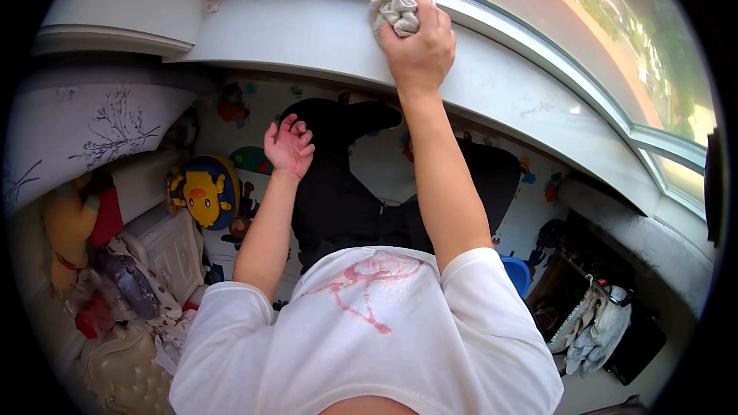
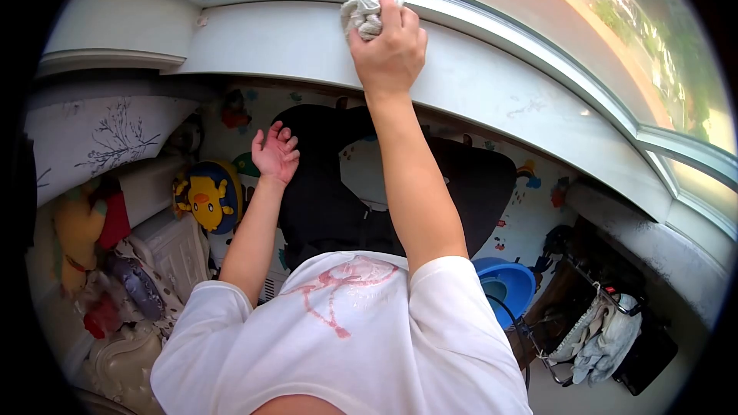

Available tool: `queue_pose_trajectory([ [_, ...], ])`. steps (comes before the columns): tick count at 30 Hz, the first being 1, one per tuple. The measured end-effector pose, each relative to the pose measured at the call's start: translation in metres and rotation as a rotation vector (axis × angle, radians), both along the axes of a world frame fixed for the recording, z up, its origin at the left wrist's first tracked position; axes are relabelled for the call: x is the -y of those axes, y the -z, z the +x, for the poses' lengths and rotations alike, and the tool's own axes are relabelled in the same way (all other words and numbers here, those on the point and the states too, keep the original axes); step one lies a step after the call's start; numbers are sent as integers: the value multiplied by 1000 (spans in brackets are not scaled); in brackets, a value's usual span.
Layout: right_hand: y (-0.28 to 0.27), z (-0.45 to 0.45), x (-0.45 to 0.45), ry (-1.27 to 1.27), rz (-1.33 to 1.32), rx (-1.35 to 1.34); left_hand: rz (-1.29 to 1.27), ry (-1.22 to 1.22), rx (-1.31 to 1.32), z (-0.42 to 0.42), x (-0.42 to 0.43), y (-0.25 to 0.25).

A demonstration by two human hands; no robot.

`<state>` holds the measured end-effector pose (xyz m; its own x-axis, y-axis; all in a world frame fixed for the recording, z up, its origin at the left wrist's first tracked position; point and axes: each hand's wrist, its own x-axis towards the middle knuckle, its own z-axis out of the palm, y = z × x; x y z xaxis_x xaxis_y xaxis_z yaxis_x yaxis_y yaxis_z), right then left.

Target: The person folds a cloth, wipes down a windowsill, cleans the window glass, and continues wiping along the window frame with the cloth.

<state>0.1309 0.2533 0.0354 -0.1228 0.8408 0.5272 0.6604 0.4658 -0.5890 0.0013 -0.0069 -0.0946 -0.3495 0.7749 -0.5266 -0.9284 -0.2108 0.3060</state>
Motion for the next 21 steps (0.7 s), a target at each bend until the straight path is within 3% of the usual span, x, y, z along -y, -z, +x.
queue_pose_trajectory([
  [6,-2,-90,23,-231,151,-48,-13,-1,4,-1,-2,-3],
  [12,-10,-41,12,-366,81,51,-33,-7,-7,1,-6,-8],
  [17,-24,81,-27,-9,-123,113,-44,-14,-14,-1,2,-4],
  [21,-35,70,-23,26,-192,301,-22,-3,-16,-5,4,-3],
])
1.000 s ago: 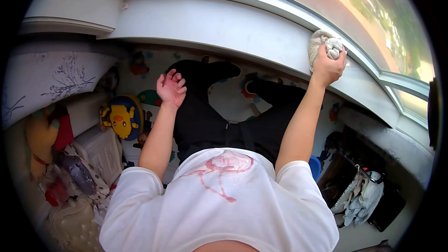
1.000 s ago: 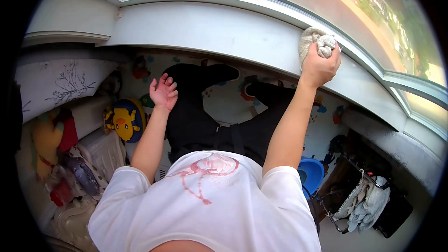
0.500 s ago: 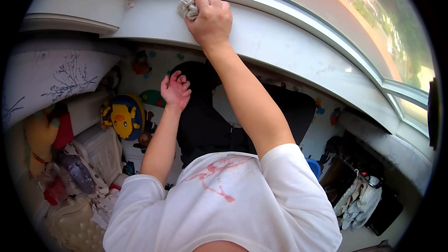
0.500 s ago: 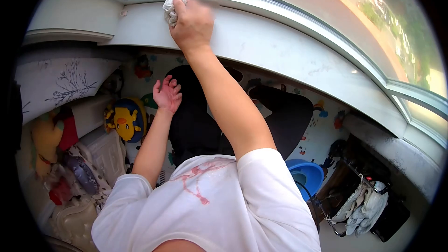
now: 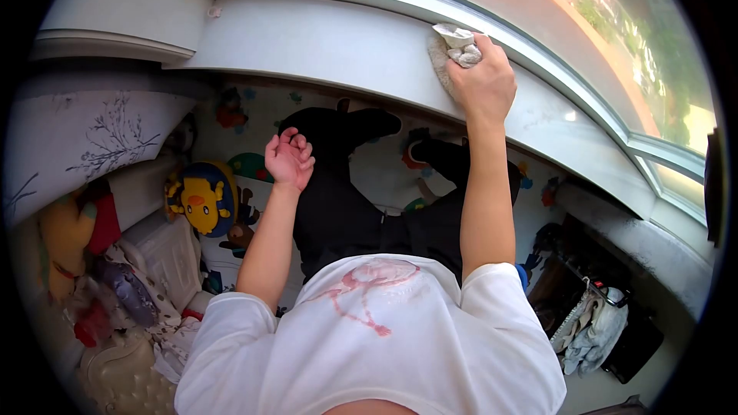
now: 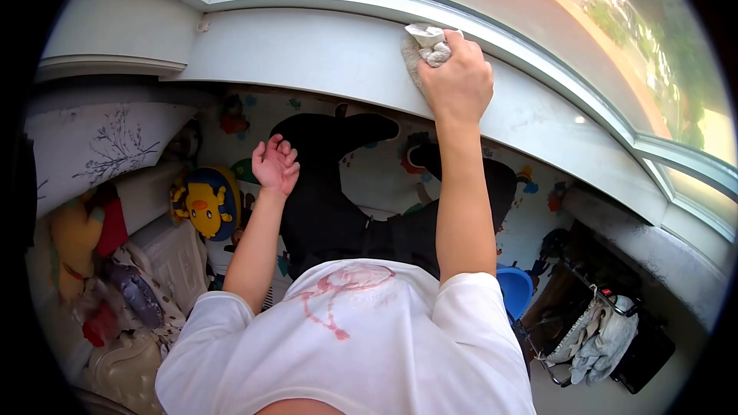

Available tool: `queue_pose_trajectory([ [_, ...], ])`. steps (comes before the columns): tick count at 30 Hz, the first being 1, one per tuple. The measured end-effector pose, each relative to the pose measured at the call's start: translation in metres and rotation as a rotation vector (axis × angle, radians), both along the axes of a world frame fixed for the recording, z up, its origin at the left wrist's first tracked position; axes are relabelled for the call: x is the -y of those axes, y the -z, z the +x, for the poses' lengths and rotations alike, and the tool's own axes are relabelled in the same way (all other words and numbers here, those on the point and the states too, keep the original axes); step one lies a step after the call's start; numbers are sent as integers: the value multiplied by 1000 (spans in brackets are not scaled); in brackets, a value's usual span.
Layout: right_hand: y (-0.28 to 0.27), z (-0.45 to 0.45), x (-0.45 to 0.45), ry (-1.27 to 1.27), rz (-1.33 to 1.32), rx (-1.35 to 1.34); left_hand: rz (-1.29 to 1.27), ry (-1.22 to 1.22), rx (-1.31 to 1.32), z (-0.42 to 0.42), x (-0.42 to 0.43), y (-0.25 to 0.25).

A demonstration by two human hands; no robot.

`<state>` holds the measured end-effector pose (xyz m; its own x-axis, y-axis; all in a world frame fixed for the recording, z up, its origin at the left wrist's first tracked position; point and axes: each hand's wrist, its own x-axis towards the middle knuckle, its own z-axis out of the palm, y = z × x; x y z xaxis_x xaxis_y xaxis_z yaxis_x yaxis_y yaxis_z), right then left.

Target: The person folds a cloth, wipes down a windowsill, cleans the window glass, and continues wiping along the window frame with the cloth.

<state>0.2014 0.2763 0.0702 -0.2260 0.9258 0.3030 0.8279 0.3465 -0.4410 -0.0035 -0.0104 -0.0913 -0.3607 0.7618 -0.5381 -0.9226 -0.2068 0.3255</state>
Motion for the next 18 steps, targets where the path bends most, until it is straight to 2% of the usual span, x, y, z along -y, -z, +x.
queue_pose_trajectory([
  [4,7,-87,7,-296,28,-62,-4,38,-27,2,-6,-5],
  [7,-7,-108,7,-391,-104,203,-22,57,-76,7,-18,-8],
  [12,-21,-23,-6,-374,-264,291,-112,34,-138,15,-16,-20],
  [17,-18,52,-8,-356,-183,289,-302,-56,-211,14,-5,-51],
  [18,-13,51,-7,-359,-93,230,-347,-45,-326,13,-1,-54],
])
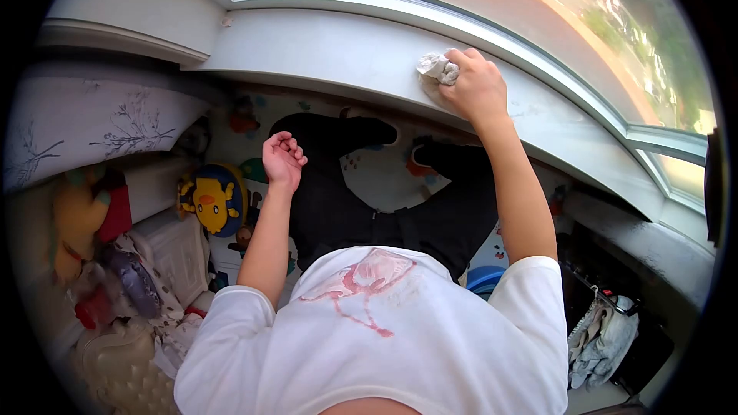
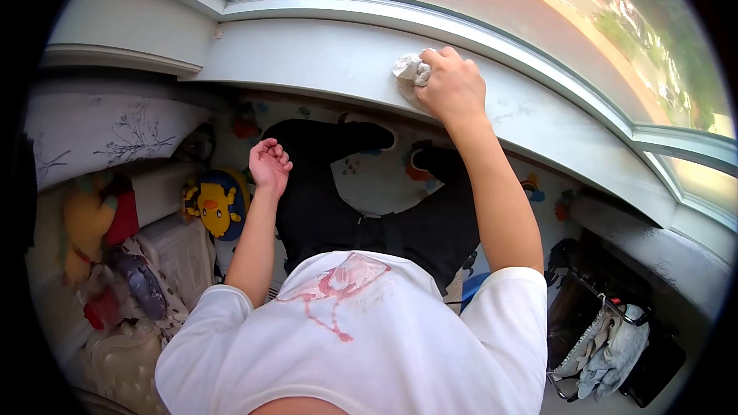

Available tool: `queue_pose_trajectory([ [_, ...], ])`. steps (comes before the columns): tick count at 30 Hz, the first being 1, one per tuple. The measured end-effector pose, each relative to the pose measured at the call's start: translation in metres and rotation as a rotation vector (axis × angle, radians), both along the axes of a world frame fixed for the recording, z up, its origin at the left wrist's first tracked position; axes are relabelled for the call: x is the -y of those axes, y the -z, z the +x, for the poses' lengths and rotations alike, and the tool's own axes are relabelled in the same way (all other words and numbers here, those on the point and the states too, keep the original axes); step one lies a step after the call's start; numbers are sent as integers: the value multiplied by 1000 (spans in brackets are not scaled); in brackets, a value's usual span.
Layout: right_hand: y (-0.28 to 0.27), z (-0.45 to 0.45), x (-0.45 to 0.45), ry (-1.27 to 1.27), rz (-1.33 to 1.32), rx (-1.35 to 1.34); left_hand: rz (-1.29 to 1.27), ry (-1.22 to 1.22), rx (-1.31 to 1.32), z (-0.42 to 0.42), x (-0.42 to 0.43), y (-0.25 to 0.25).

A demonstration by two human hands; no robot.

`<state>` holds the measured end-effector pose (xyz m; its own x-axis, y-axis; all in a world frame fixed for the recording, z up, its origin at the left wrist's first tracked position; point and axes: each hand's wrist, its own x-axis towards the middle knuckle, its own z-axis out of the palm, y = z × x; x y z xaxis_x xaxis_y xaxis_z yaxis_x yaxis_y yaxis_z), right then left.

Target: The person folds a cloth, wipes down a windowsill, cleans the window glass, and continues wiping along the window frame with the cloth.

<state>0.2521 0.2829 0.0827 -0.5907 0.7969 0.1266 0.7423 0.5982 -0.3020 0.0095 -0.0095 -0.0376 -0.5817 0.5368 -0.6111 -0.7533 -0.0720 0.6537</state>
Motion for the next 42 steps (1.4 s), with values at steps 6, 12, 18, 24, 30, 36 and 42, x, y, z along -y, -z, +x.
queue_pose_trajectory([
  [6,22,-47,11,21,276,-99,-373,134,-917,-31,-9,-11],
  [12,31,-120,5,-73,246,-133,-883,346,-1438,-51,-32,8],
  [18,19,-137,11,-123,244,-211,-830,406,-1725,-68,-16,50],
  [24,15,-47,23,-70,228,-124,-676,382,-1715,-74,-20,48],
  [30,27,-127,15,-69,262,-161,-621,385,-1738,-78,-18,49],
  [36,28,-151,9,-120,181,-167,-531,334,-1713,-79,-30,53],
  [42,13,-65,0,-141,125,-16,-492,285,-1614,-81,-31,49],
])
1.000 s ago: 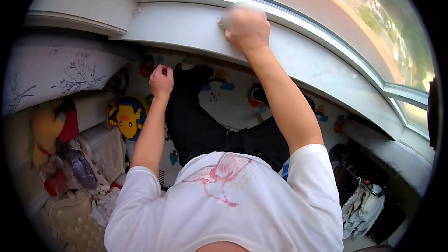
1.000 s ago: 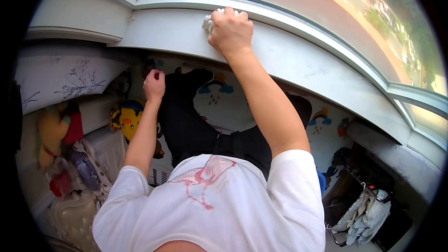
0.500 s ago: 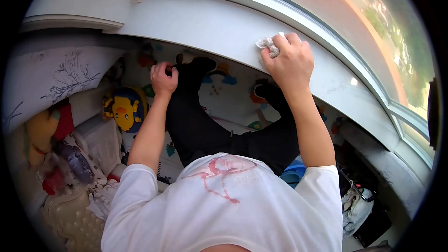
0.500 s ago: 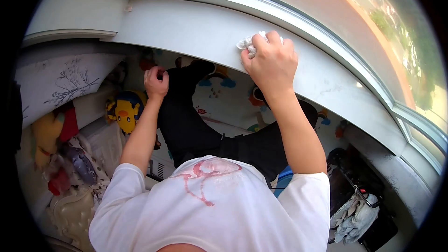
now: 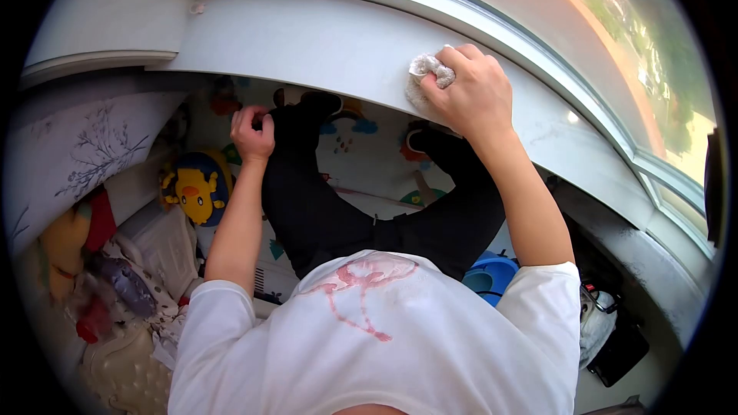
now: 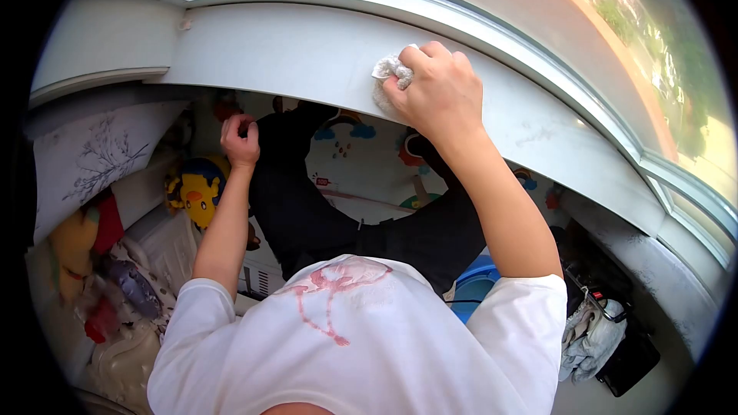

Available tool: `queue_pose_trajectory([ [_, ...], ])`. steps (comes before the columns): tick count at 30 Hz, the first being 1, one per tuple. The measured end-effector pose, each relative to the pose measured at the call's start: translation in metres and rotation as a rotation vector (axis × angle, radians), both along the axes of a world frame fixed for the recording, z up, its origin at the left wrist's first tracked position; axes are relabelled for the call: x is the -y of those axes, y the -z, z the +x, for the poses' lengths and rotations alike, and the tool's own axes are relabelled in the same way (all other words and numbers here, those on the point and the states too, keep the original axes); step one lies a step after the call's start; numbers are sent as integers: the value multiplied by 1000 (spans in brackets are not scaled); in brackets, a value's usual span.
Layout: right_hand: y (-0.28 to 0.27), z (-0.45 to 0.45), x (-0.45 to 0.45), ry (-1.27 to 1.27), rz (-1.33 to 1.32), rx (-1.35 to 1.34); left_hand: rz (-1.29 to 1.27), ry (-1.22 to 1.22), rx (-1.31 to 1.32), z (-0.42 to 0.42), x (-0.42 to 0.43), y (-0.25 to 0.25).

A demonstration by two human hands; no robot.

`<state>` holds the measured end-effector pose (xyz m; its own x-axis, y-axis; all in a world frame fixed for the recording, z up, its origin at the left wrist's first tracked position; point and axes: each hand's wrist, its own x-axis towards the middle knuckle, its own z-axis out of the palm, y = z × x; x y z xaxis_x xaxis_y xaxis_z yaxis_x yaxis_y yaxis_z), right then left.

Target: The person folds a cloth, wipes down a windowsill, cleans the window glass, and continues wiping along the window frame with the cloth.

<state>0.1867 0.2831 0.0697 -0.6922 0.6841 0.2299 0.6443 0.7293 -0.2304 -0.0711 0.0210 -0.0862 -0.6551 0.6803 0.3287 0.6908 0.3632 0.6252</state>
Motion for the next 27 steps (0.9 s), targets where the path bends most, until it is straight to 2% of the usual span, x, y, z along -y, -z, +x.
queue_pose_trajectory([
  [2,-1,-10,5,9,42,50,15,-4,22,1,2,-1],
  [5,6,-57,2,-27,84,-57,15,37,-18,0,1,3],
  [8,10,-78,1,-59,116,-48,-17,34,-6,0,-2,4],
  [15,-3,17,7,-59,-1,-9,55,1,-16,0,0,2],
  [19,6,-13,8,-75,110,-72,35,21,10,0,0,0],
  [23,16,-84,0,-58,166,-163,29,16,27,-1,-3,6],
  [27,13,-76,2,-63,127,-151,48,4,2,0,-6,7],
])
